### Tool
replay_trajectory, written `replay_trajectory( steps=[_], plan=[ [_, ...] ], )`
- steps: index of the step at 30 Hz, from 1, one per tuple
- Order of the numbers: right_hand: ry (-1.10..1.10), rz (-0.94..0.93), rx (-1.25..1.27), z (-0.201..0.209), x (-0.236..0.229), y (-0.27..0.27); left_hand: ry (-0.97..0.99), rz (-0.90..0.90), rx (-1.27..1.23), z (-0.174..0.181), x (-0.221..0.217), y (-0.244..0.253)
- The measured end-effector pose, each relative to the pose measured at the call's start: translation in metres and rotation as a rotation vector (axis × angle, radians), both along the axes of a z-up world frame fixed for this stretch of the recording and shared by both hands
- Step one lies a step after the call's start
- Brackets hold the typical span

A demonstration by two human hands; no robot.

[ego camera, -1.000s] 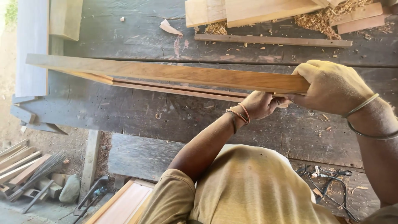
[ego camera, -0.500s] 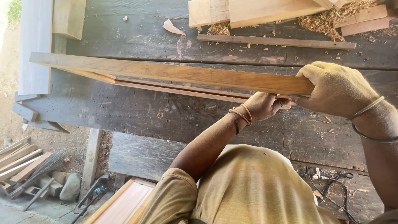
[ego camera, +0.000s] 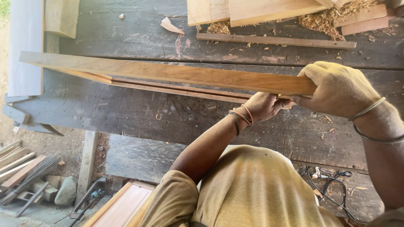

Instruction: The person assembles a wooden frame on a workbench. They pick up shaped wood pieces, fit a rail into the frame's groove, use a hammer to tap pieces into place, and press the joints together by hand, adjusting the frame's position on the bench as they work.

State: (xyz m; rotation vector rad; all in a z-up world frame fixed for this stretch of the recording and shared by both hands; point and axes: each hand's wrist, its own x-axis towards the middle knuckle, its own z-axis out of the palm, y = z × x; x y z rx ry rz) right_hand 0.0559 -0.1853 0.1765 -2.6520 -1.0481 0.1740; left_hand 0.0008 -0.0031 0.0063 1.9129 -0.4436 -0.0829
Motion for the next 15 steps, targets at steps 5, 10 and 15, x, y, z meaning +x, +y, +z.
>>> replay_trajectory(
  steps=[5, 10, 15],
  plan=[
    [-0.007, 0.005, 0.019, 0.004, 0.0, 0.001, -0.076, -0.022, -0.03, -0.015, -0.003, 0.012],
    [0.047, 0.001, 0.026, 0.005, -0.001, 0.003, 0.136, 0.08, 0.314, -0.055, -0.025, 0.046],
    [0.026, 0.017, 0.057, 0.004, 0.0, 0.001, 0.005, -0.025, 0.807, -0.052, -0.059, 0.042]
  ],
)
